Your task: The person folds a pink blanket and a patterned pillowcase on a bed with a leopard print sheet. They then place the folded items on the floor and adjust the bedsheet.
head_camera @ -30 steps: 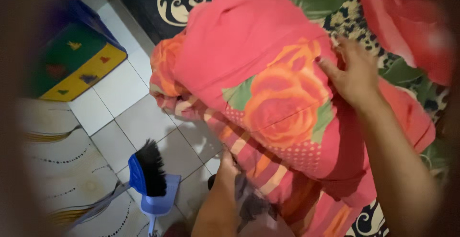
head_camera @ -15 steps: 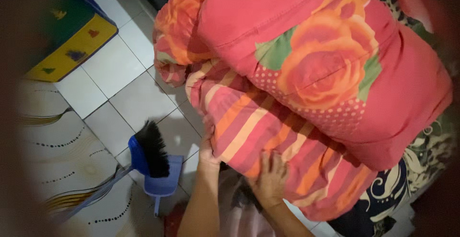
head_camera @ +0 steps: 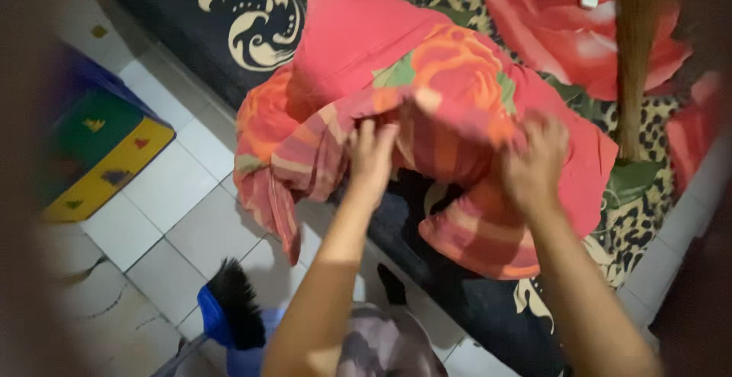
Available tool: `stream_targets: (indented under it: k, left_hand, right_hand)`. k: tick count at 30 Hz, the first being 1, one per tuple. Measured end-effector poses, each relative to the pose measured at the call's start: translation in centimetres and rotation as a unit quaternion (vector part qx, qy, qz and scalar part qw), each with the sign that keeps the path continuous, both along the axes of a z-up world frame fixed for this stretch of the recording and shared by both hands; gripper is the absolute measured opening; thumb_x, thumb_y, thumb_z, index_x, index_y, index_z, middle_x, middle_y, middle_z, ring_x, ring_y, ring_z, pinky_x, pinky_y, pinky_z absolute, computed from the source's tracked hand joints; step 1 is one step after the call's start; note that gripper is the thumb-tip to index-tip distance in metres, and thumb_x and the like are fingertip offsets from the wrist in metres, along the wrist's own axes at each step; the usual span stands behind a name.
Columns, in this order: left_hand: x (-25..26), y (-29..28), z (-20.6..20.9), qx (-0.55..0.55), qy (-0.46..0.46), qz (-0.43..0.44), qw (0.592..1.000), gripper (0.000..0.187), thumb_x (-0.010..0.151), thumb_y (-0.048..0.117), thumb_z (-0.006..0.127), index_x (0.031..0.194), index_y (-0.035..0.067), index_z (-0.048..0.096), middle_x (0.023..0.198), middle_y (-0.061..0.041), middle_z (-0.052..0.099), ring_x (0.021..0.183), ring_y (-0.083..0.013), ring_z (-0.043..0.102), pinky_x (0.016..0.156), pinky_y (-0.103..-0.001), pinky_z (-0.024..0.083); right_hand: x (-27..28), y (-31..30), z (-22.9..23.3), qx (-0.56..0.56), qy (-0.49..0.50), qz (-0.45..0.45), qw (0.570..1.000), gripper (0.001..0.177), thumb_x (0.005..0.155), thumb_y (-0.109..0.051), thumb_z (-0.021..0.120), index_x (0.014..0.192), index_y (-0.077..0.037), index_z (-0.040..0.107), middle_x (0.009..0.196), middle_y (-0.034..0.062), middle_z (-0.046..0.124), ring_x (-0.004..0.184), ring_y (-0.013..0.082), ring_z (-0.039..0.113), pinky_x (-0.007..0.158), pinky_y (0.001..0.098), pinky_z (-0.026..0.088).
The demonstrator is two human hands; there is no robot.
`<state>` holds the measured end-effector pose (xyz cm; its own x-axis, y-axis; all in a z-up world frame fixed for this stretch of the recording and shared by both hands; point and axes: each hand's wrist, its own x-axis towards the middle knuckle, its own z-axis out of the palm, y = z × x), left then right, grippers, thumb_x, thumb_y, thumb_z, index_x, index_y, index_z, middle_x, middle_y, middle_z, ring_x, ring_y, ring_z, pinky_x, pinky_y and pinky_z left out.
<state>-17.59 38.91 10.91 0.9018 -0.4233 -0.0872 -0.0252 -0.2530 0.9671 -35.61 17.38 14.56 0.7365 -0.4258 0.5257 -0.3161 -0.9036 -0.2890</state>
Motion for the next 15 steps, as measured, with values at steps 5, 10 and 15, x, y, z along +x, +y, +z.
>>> stream_targets:
  k: [5, 10, 15]
  left_hand:
    - [-3.4, -8.4, 2.0, 0.015, 0.163, 0.192, 0.967, 0.114, 0.077, 0.053, 0.078, 0.16, 0.01, 0.012, 0.16, -0.029, 0.025, 0.144, -0.0492, 0.032, 0.115, -0.057, 0.032]
    - [-3.1, -14.2, 3.7, 0.04, 0.324, 0.317, 0.89, 0.146, 0.067, 0.064, 0.086, 0.164, 0.012, -0.01, 0.158, -0.037, 0.017, 0.144, -0.0479, 0.033, 0.114, -0.055, 0.037]
    - [-1.2, -15.2, 3.1, 0.011, 0.234, 0.38, 0.895, 0.126, 0.058, 0.058, 0.085, 0.153, 0.005, 0.022, 0.156, -0.027, 0.041, 0.138, -0.0416, 0.049, 0.11, -0.049, 0.043]
  right_hand:
    - [10.2, -7.2, 1.0, 0.285, 0.195, -0.04, 0.938, 0.09, 0.079, -0.038, 0.074, 0.157, -0.014, 0.036, 0.159, 0.017, 0.047, 0.144, 0.04, 0.045, 0.115, 0.0494, 0.038]
    - [13.1, -15.9, 3.4, 0.394, 0.42, 0.088, 0.813, 0.1, 0.076, -0.052, 0.078, 0.159, -0.012, 0.039, 0.163, 0.0136, 0.042, 0.15, 0.0281, 0.039, 0.116, 0.0424, 0.033]
    - [16.7, -18.3, 0.2, 0.467, 0.239, 0.059, 0.849, 0.104, 0.079, -0.061, 0.073, 0.158, -0.006, 0.031, 0.157, 0.0149, 0.044, 0.143, 0.029, 0.045, 0.107, 0.0428, 0.041]
